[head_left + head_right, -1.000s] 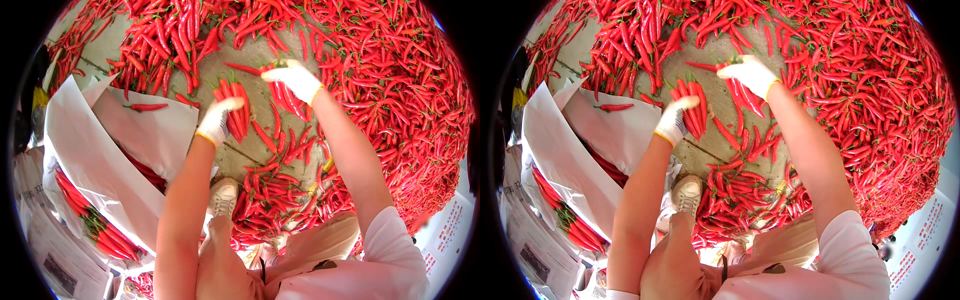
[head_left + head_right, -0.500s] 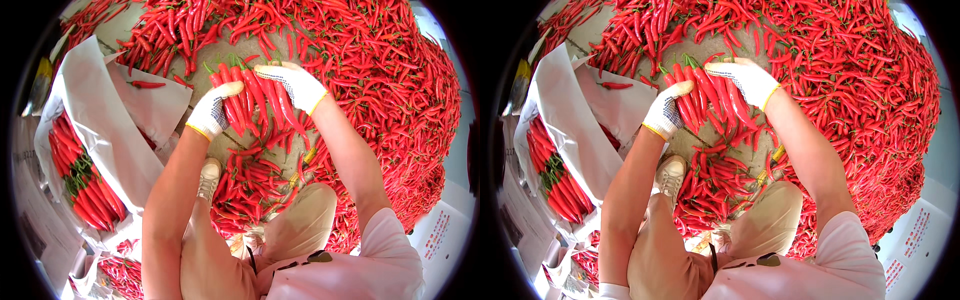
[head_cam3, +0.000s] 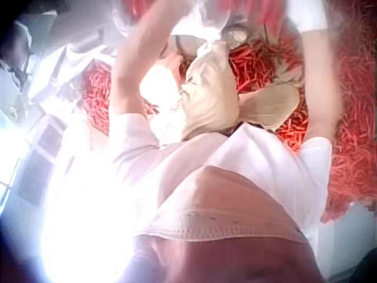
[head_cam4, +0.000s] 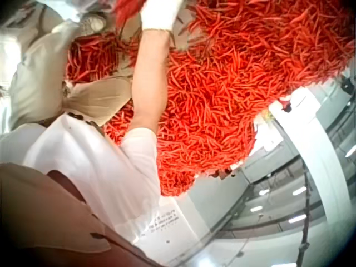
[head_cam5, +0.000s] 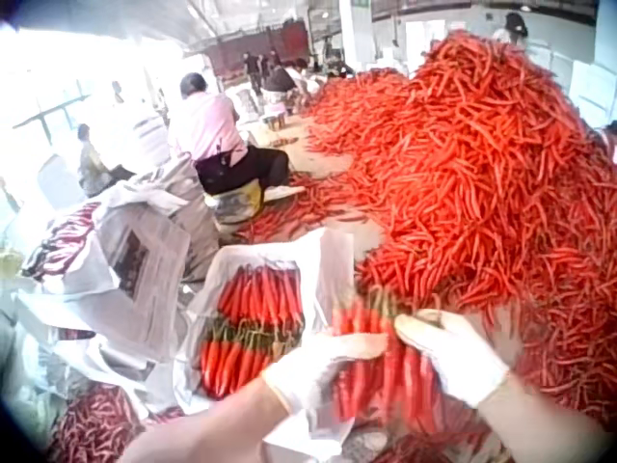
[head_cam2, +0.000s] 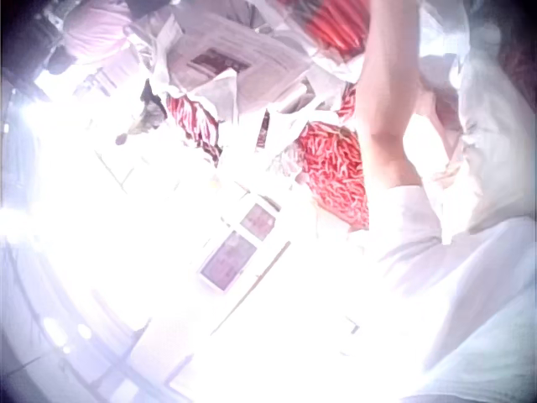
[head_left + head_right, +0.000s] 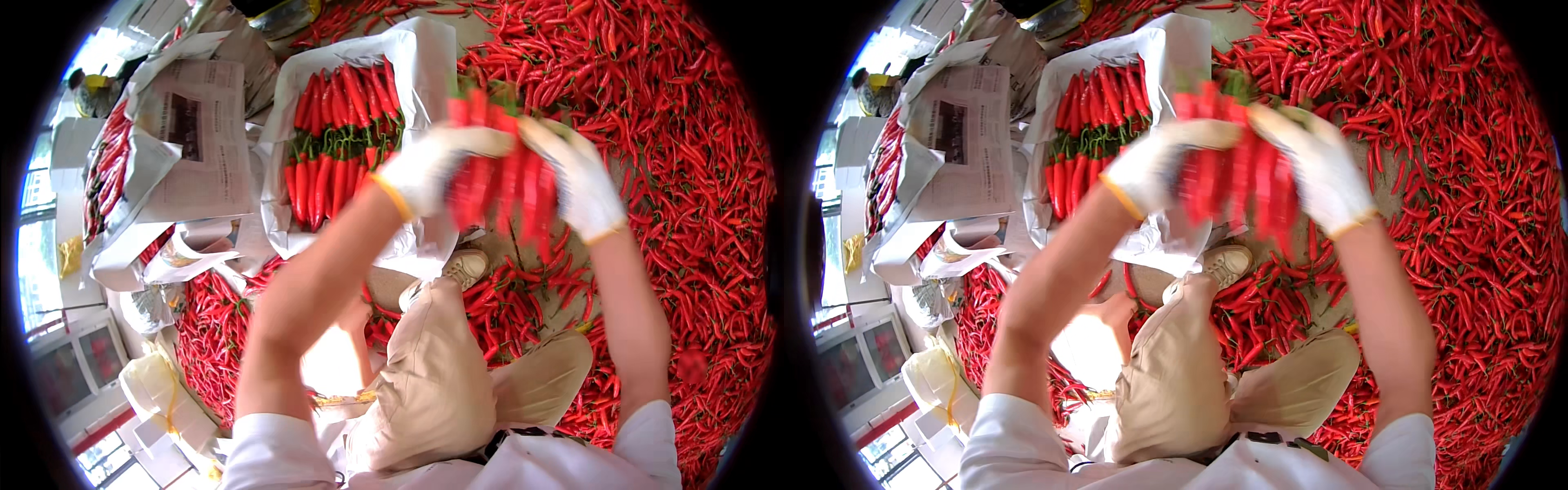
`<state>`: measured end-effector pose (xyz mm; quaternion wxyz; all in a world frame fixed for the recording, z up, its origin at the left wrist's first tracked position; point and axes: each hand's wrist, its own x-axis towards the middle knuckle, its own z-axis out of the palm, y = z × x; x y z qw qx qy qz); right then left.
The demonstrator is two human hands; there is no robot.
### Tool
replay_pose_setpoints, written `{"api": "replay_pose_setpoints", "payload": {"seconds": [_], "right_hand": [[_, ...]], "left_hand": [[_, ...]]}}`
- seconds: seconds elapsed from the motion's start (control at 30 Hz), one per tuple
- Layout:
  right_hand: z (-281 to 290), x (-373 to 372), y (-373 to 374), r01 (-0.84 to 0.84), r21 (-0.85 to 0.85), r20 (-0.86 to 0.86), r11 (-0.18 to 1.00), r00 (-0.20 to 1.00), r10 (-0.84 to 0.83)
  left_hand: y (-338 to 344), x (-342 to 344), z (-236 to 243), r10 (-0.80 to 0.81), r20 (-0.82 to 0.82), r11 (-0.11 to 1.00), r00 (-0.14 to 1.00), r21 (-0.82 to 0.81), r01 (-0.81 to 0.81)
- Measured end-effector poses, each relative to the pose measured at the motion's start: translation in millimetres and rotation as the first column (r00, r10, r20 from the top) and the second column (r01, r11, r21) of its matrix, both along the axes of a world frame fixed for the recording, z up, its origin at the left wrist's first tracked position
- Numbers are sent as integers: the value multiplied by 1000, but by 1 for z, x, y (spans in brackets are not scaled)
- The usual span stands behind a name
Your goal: The person picks up groups of red chilies from a pile on the floor, aligns them, and places them neatly into a white box lined with paper.
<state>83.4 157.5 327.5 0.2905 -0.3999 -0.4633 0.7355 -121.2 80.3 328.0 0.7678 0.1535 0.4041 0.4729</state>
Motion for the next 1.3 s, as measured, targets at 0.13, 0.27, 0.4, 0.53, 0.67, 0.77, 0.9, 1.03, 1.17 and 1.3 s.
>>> {"api": "replay_pose_setpoints", "payload": {"seconds": [0.13, 0.27, 0.4, 0.53, 0.67, 0.77, 0.9, 1.03, 1.17, 1.3], "right_hand": [[-17, -112, -19, -168, -155, -152, 974, 978, 144], [-53, -190, -38, -73, -231, -123, 970, 991, 46], [-77, -208, -47, -119, -175, 58, 977, 990, 131], [-85, -199, -37, -375, 162, 458, 913, 848, 267], [-38, -187, -31, -674, 296, 758, 677, 597, 263], [-7, -176, -23, -797, 325, 858, 509, 475, 195], [-15, -157, 5, -829, 341, 882, 444, 445, 154], [-42, -135, 17, -746, 458, 777, 483, 600, 189], [-46, -128, 12, -640, 576, 668, 508, 727, 159], [-57, -144, 6, -517, 826, 531, 226, 847, -4]], "left_hand": [[-36, -99, 32, 168, -292, 970, 941, -120, -210], [-57, -155, 7, 219, -318, 923, 922, -240, -302], [-78, -159, -22, 248, -340, 908, 907, -243, -340], [-81, -146, -40, 164, -476, 957, 864, -135, -256], [-85, -147, -47, -88, -907, 988, 412, -131, -77], [-93, -146, -51, -118, -986, 993, 115, -115, 28], [-95, -129, -41, -48, -994, 999, -96, -46, -28], [-109, -126, -48, 182, -983, 980, 14, 180, -84], [-124, -117, -68, 330, -935, 943, -131, 334, -8], [-129, -111, -82, 340, -837, 935, -428, 350, 59]]}}
